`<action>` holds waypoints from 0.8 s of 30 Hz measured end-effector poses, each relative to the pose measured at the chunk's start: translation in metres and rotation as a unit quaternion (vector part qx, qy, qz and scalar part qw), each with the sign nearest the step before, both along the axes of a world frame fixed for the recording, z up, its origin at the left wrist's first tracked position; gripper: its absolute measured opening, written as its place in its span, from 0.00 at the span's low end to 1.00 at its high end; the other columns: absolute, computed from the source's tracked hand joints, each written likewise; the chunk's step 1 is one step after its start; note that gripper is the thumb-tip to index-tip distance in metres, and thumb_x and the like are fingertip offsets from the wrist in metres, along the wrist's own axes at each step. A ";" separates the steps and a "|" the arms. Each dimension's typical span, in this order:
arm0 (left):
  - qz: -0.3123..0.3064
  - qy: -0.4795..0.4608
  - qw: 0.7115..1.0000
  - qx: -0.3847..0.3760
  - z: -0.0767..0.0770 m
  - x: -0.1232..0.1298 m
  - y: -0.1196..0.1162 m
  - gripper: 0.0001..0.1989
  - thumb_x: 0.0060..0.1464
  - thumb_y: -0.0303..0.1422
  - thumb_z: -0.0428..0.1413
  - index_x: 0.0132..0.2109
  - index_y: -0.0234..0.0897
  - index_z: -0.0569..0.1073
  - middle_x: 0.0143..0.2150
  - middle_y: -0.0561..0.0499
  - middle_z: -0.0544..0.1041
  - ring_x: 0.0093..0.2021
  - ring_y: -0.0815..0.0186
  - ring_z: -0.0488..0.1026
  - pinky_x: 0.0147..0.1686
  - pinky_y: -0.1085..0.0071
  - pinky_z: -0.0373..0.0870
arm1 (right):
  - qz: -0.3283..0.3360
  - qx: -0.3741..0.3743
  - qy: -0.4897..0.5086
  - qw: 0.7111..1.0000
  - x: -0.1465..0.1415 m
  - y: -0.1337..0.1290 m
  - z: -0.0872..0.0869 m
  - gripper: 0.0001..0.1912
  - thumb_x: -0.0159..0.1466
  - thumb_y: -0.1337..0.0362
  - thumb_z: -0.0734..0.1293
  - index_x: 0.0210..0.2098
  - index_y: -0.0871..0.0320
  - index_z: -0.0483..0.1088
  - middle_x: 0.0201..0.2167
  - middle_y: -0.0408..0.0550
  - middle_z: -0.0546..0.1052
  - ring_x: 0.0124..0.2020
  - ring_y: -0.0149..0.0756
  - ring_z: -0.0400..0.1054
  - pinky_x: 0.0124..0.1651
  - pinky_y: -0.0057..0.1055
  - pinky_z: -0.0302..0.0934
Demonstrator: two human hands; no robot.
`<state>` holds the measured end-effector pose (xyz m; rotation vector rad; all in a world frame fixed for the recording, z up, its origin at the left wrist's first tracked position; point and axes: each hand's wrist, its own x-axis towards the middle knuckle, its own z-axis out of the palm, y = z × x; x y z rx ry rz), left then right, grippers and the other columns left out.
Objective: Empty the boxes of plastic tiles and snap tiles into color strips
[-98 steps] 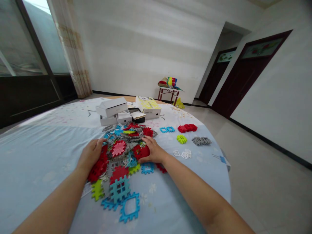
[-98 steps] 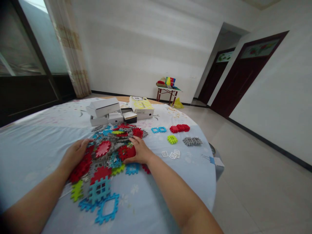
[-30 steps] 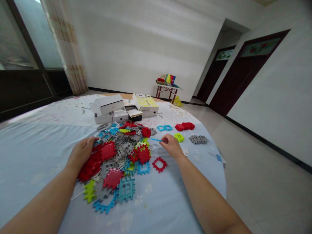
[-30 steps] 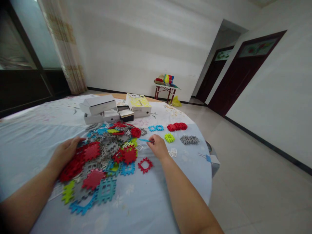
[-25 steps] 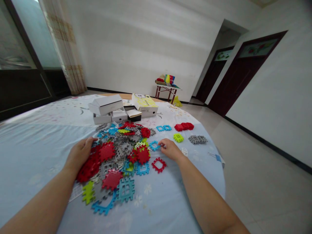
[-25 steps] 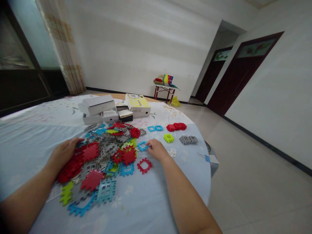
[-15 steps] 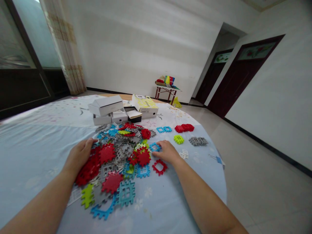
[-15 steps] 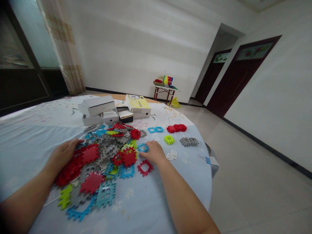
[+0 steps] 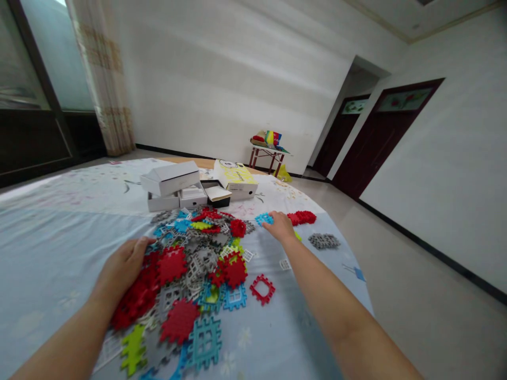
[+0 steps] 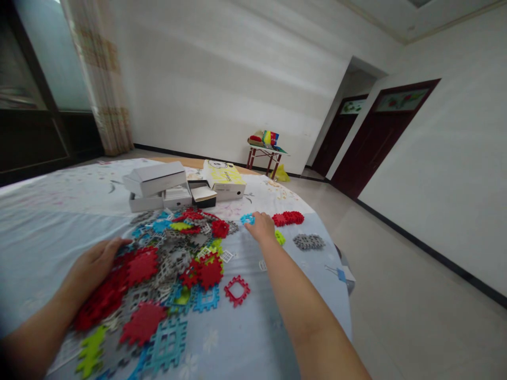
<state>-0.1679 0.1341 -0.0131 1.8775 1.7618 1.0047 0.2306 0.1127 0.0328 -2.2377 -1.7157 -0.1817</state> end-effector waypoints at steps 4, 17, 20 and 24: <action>-0.003 0.002 1.000 0.007 0.000 0.000 -0.001 0.29 0.51 0.47 0.37 0.42 0.33 0.75 0.46 0.42 0.75 0.51 0.56 0.68 0.55 0.62 0.58 | -0.035 -0.040 -0.048 0.997 -0.005 0.021 -0.005 0.21 0.56 0.51 0.64 0.45 0.57 0.69 0.42 0.55 0.73 0.46 0.43 0.65 0.45 0.35 0.56; -0.013 -0.011 1.000 0.009 0.000 0.000 0.000 0.28 0.53 0.46 0.37 0.42 0.34 0.75 0.46 0.43 0.75 0.50 0.57 0.68 0.55 0.63 0.58 | 0.176 -0.074 0.020 0.981 -0.032 0.030 -0.017 0.21 0.55 0.66 0.63 0.49 0.58 0.67 0.47 0.52 0.72 0.50 0.38 0.63 0.52 0.31 0.54; -0.015 -0.011 1.000 0.006 0.001 0.000 0.000 0.27 0.52 0.46 0.38 0.41 0.34 0.75 0.46 0.43 0.75 0.50 0.57 0.68 0.55 0.62 0.59 | 0.168 -0.088 0.034 0.981 -0.040 0.034 -0.024 0.20 0.53 0.64 0.65 0.46 0.58 0.69 0.42 0.52 0.74 0.45 0.41 0.67 0.46 0.32 0.57; -0.019 -0.007 1.000 0.003 0.003 0.000 -0.001 0.28 0.52 0.46 0.37 0.41 0.32 0.74 0.46 0.41 0.75 0.51 0.56 0.68 0.55 0.63 0.58 | 0.147 -0.065 0.052 0.986 -0.046 0.034 -0.024 0.26 0.52 0.63 0.67 0.50 0.59 0.65 0.45 0.54 0.71 0.46 0.41 0.65 0.47 0.33 0.57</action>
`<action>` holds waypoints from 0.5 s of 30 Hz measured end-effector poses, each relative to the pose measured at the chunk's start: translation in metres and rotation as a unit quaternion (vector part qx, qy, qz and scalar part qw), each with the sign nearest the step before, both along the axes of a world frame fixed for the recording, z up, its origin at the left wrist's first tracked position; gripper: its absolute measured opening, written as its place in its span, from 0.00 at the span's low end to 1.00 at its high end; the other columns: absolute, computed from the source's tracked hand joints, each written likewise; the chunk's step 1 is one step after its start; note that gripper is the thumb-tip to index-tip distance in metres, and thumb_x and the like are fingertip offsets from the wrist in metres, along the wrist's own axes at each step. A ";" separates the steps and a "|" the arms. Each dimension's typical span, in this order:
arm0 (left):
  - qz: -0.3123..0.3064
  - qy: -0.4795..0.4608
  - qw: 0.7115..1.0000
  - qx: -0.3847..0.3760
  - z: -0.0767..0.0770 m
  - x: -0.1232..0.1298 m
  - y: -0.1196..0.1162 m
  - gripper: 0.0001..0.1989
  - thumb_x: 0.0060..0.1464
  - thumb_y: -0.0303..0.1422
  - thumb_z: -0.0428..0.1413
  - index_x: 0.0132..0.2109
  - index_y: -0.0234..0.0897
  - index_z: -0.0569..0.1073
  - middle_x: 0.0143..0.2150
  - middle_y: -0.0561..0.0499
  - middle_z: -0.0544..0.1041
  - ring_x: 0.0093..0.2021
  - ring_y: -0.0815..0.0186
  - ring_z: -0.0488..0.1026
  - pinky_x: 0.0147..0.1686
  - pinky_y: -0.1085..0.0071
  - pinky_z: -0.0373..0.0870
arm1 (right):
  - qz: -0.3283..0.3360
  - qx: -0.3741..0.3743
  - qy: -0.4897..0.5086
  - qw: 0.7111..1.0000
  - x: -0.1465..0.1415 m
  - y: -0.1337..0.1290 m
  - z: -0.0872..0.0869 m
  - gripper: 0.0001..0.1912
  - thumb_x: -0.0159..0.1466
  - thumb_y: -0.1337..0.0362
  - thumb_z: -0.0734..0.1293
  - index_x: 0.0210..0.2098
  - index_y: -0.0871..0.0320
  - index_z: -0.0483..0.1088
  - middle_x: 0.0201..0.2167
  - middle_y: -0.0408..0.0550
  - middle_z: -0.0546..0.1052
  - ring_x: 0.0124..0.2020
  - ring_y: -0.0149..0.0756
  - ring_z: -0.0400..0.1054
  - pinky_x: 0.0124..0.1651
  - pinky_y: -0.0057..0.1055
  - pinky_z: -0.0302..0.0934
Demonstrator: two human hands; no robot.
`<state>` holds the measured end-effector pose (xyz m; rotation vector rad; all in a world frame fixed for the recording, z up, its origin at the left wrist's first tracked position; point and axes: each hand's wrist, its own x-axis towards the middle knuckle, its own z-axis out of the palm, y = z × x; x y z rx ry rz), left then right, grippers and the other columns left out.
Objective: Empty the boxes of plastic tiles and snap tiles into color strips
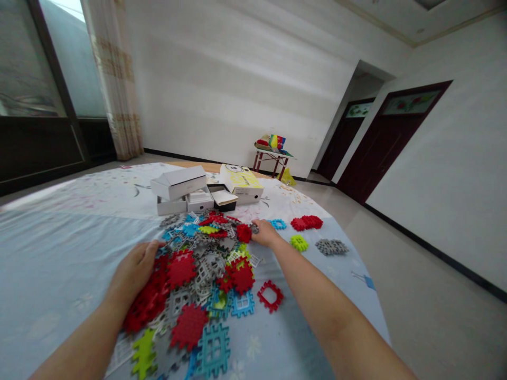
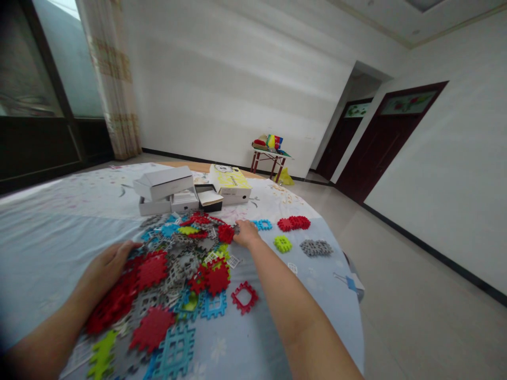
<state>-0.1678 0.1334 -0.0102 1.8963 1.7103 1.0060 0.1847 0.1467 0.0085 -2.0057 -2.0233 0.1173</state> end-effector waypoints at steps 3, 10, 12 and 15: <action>0.000 0.002 1.000 -0.001 0.000 0.000 0.000 0.29 0.53 0.46 0.37 0.42 0.31 0.74 0.47 0.41 0.74 0.52 0.56 0.67 0.56 0.64 0.57 | 0.008 0.028 0.040 0.999 -0.003 -0.008 0.006 0.29 0.52 0.67 0.66 0.54 0.60 0.61 0.45 0.52 0.70 0.42 0.34 0.66 0.46 0.30 0.58; -0.001 0.000 1.000 0.005 -0.001 0.001 0.000 0.28 0.53 0.45 0.37 0.42 0.32 0.75 0.47 0.41 0.75 0.51 0.57 0.68 0.55 0.63 0.58 | 0.099 0.123 0.125 0.979 -0.005 -0.051 0.020 0.17 0.54 0.74 0.62 0.43 0.58 0.69 0.35 0.47 0.70 0.38 0.33 0.65 0.44 0.31 0.59; -0.001 0.001 1.000 0.009 -0.002 0.001 0.001 0.28 0.53 0.45 0.37 0.42 0.32 0.75 0.47 0.42 0.75 0.51 0.57 0.68 0.55 0.63 0.58 | 0.105 0.131 0.100 0.981 -0.001 -0.063 0.019 0.16 0.55 0.75 0.61 0.41 0.57 0.70 0.36 0.48 0.70 0.41 0.34 0.64 0.47 0.32 0.58; -0.001 0.007 1.000 0.010 0.000 0.001 0.000 0.28 0.53 0.45 0.37 0.42 0.32 0.75 0.47 0.42 0.75 0.52 0.57 0.68 0.55 0.63 0.58 | 0.120 0.091 0.060 0.987 0.009 -0.075 0.015 0.15 0.54 0.74 0.63 0.40 0.57 0.70 0.37 0.48 0.71 0.42 0.35 0.64 0.48 0.32 0.57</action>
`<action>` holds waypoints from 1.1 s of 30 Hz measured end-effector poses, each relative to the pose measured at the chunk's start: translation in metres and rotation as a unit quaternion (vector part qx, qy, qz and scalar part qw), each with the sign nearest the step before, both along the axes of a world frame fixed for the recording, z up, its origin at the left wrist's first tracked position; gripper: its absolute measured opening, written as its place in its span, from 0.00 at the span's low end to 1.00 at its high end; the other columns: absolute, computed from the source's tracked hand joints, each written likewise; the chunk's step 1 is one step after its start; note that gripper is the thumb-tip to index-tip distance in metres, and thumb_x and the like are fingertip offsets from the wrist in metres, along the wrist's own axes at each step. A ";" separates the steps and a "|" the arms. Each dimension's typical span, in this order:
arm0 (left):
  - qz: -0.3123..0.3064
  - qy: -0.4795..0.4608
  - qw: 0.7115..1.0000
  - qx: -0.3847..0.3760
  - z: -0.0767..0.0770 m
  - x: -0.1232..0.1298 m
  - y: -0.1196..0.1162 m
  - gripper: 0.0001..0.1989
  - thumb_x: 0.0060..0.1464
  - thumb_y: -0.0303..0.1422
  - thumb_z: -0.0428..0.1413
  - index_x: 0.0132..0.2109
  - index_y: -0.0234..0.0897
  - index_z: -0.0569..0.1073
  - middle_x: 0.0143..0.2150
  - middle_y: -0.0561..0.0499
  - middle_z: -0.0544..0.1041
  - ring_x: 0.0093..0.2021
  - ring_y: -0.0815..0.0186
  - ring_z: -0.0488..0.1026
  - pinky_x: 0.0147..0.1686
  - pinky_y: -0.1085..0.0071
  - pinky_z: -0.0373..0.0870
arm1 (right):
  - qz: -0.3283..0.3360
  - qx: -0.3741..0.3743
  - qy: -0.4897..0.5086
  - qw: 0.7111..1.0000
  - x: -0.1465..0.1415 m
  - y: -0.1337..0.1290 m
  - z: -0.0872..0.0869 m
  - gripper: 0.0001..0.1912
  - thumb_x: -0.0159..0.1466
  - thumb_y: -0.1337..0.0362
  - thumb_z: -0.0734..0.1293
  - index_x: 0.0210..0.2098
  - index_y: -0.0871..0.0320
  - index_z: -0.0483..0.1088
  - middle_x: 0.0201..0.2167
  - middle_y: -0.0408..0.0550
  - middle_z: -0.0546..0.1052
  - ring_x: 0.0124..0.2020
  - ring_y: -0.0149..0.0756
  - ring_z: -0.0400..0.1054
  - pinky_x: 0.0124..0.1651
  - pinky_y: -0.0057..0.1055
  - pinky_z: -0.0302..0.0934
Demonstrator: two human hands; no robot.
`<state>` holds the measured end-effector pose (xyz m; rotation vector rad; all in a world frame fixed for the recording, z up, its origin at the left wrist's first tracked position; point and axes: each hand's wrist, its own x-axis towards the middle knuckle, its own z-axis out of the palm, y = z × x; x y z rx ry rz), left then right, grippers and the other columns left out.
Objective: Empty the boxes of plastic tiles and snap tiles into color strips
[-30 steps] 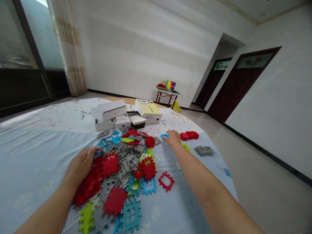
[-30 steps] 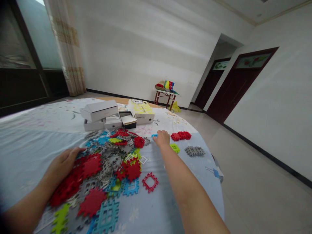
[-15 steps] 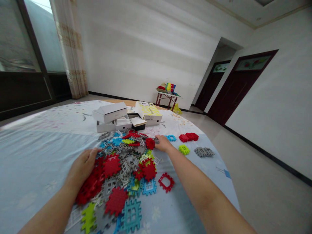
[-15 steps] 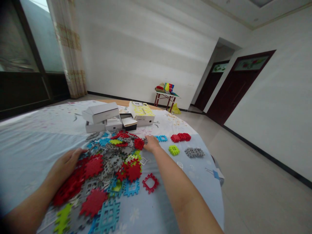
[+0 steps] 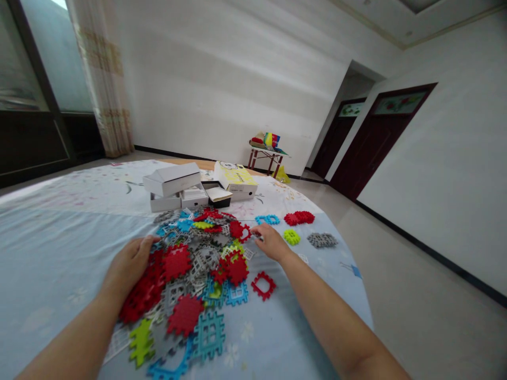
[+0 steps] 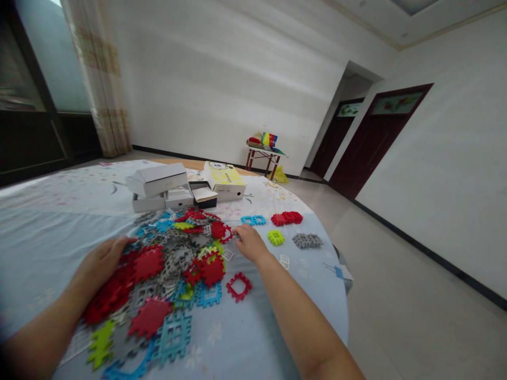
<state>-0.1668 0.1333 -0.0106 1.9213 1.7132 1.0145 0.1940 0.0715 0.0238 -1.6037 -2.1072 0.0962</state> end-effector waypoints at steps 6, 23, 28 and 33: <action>0.008 0.017 1.000 -0.007 0.004 0.001 -0.001 0.28 0.53 0.45 0.37 0.42 0.33 0.75 0.48 0.42 0.75 0.52 0.57 0.68 0.55 0.62 0.59 | -0.030 -0.054 -0.040 0.997 0.015 -0.013 -0.004 0.10 0.55 0.67 0.67 0.38 0.56 0.71 0.39 0.47 0.73 0.44 0.36 0.64 0.49 0.32 0.55; 0.007 0.050 0.999 -0.016 -0.001 -0.004 0.006 0.29 0.52 0.48 0.36 0.44 0.37 0.74 0.49 0.43 0.74 0.51 0.54 0.69 0.54 0.59 0.60 | -0.155 -0.082 -0.145 0.974 0.002 -0.010 0.001 0.21 0.53 0.53 0.66 0.45 0.54 0.67 0.44 0.52 0.71 0.43 0.41 0.67 0.42 0.33 0.59; 0.013 0.055 0.998 -0.037 0.006 -0.002 0.002 0.30 0.50 0.49 0.35 0.43 0.36 0.74 0.48 0.43 0.74 0.49 0.52 0.70 0.54 0.57 0.60 | -0.185 -0.100 -0.148 0.966 0.002 -0.010 0.000 0.22 0.52 0.53 0.65 0.44 0.56 0.68 0.41 0.55 0.73 0.43 0.46 0.67 0.43 0.38 0.58; 0.026 0.044 0.998 -0.038 0.005 -0.002 0.002 0.28 0.50 0.50 0.36 0.40 0.41 0.74 0.46 0.45 0.75 0.48 0.51 0.71 0.53 0.56 0.61 | -0.183 -0.038 -0.084 0.979 0.026 -0.016 0.003 0.27 0.53 0.58 0.66 0.52 0.54 0.62 0.46 0.52 0.70 0.47 0.43 0.64 0.48 0.37 0.55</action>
